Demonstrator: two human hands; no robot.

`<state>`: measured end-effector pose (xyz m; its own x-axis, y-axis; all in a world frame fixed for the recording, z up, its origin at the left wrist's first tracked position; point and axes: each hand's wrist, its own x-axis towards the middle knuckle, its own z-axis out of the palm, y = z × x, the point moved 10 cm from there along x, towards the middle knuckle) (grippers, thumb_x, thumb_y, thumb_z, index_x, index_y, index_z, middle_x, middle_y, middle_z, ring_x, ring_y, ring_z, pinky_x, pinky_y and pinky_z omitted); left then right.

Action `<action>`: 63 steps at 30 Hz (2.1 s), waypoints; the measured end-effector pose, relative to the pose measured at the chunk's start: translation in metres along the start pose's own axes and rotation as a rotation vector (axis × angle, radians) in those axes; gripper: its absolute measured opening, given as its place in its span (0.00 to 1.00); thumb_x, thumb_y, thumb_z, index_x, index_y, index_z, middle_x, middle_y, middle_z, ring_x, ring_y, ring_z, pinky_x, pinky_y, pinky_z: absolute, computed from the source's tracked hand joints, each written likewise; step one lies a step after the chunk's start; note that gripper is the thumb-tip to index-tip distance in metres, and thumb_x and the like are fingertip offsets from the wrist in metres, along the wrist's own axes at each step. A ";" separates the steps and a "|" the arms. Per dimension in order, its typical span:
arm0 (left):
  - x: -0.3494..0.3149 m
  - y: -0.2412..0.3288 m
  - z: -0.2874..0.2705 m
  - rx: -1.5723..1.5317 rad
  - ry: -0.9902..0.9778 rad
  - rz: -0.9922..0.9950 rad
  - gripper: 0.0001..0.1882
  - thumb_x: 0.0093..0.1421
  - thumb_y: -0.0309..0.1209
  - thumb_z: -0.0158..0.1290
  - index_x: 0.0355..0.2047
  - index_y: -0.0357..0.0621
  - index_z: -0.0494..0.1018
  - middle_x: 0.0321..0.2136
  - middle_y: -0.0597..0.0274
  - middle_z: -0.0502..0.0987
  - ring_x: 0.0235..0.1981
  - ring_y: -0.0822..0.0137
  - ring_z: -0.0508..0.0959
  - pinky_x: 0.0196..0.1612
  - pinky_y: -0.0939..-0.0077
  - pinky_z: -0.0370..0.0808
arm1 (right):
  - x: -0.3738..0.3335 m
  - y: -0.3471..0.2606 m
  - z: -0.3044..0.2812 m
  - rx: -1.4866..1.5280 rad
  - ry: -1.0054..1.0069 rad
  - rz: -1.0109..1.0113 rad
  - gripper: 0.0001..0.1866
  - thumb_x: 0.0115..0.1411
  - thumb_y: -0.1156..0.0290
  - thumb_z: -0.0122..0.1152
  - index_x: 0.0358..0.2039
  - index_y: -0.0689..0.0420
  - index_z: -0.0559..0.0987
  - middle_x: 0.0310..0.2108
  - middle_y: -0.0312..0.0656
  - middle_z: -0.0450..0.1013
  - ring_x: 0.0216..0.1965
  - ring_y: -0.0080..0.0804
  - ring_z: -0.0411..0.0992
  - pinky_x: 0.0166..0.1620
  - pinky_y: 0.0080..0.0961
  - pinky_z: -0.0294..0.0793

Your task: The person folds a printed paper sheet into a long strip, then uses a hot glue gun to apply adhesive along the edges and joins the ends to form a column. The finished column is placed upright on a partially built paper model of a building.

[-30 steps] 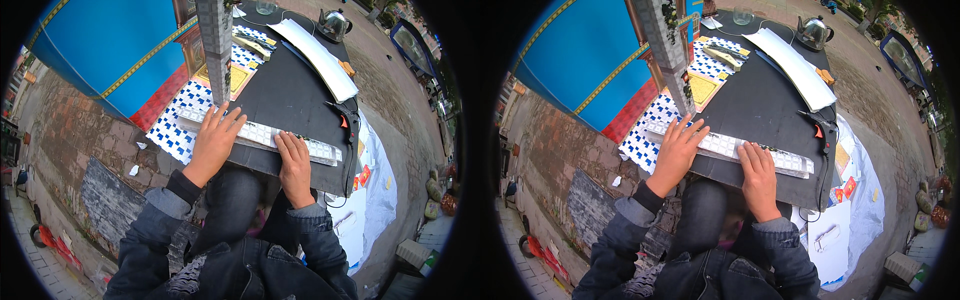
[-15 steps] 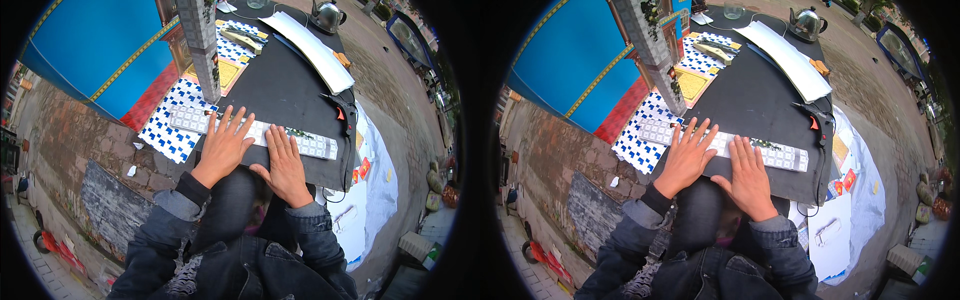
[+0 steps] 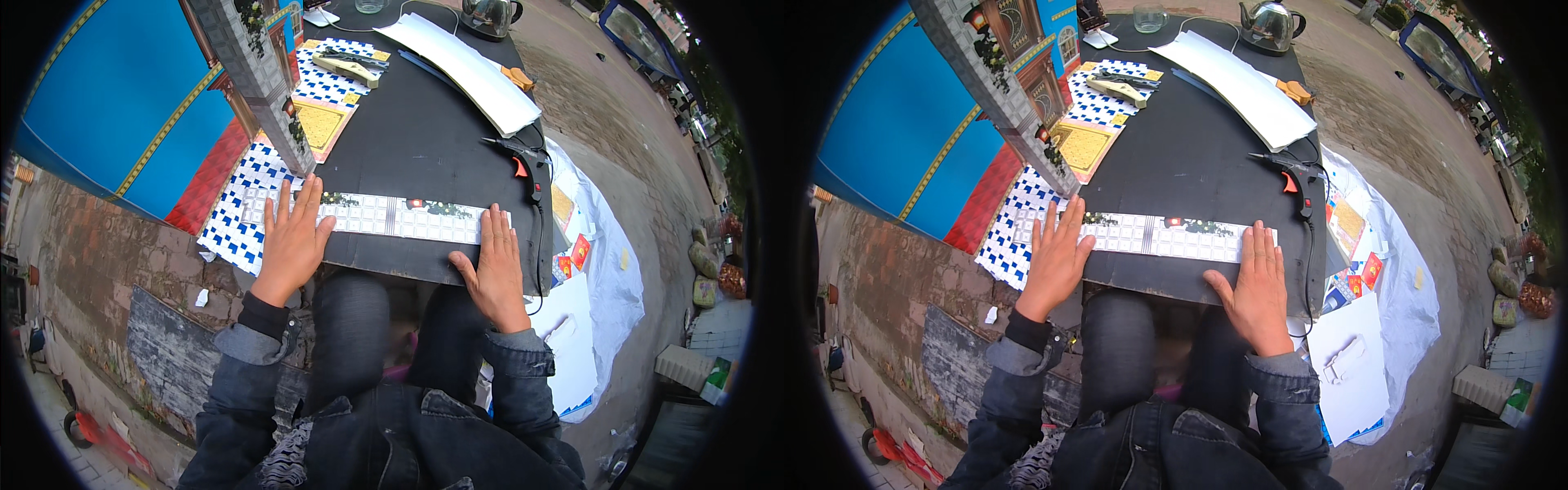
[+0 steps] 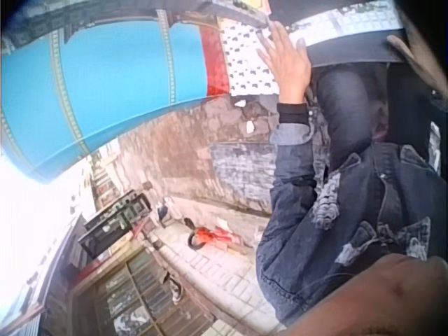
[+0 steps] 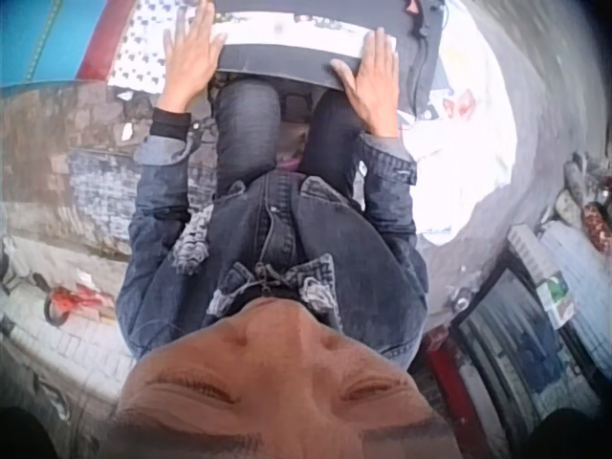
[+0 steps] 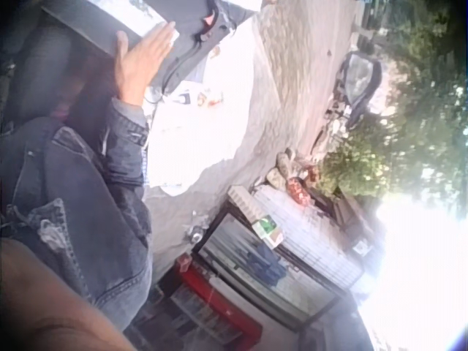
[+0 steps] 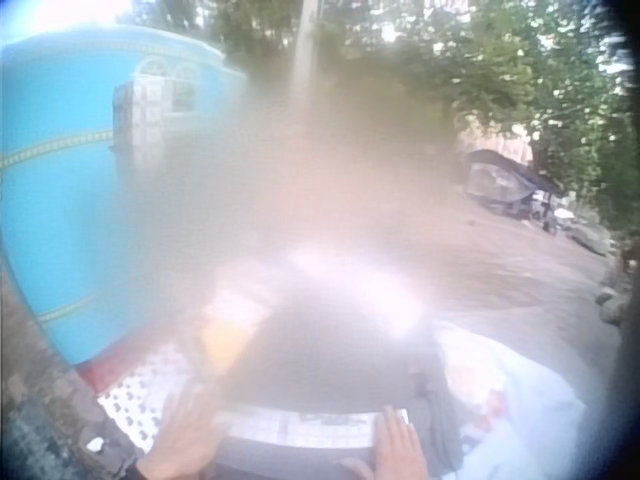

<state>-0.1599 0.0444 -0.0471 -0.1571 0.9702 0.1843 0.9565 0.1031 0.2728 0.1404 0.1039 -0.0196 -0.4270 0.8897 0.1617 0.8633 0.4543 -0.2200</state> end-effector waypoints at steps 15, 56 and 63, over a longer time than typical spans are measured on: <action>0.016 0.111 -0.004 -0.064 0.012 0.349 0.31 0.70 0.43 0.54 0.72 0.69 0.63 0.67 0.51 0.67 0.70 0.41 0.62 0.73 0.41 0.53 | 0.031 0.067 -0.086 0.155 0.406 0.170 0.21 0.71 0.63 0.58 0.57 0.65 0.76 0.57 0.54 0.75 0.59 0.54 0.70 0.63 0.44 0.68; 0.033 0.196 0.009 -0.191 -0.003 0.484 0.30 0.67 0.35 0.57 0.70 0.61 0.69 0.59 0.55 0.70 0.59 0.52 0.68 0.64 0.55 0.61 | -0.110 0.037 -0.015 0.676 0.156 0.293 0.19 0.72 0.71 0.60 0.59 0.63 0.73 0.45 0.42 0.79 0.39 0.26 0.75 0.43 0.25 0.73; 0.033 0.196 0.008 -0.206 -0.028 0.477 0.30 0.68 0.34 0.57 0.70 0.62 0.68 0.59 0.55 0.70 0.59 0.52 0.67 0.64 0.55 0.60 | -0.098 0.033 -0.008 0.750 0.143 0.268 0.21 0.66 0.78 0.62 0.57 0.66 0.72 0.43 0.53 0.73 0.41 0.50 0.75 0.46 0.37 0.74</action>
<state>0.0243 0.0985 0.0051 0.2940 0.9043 0.3095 0.8513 -0.3950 0.3453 0.2133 0.0314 -0.0354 -0.1485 0.9814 0.1220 0.4996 0.1809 -0.8472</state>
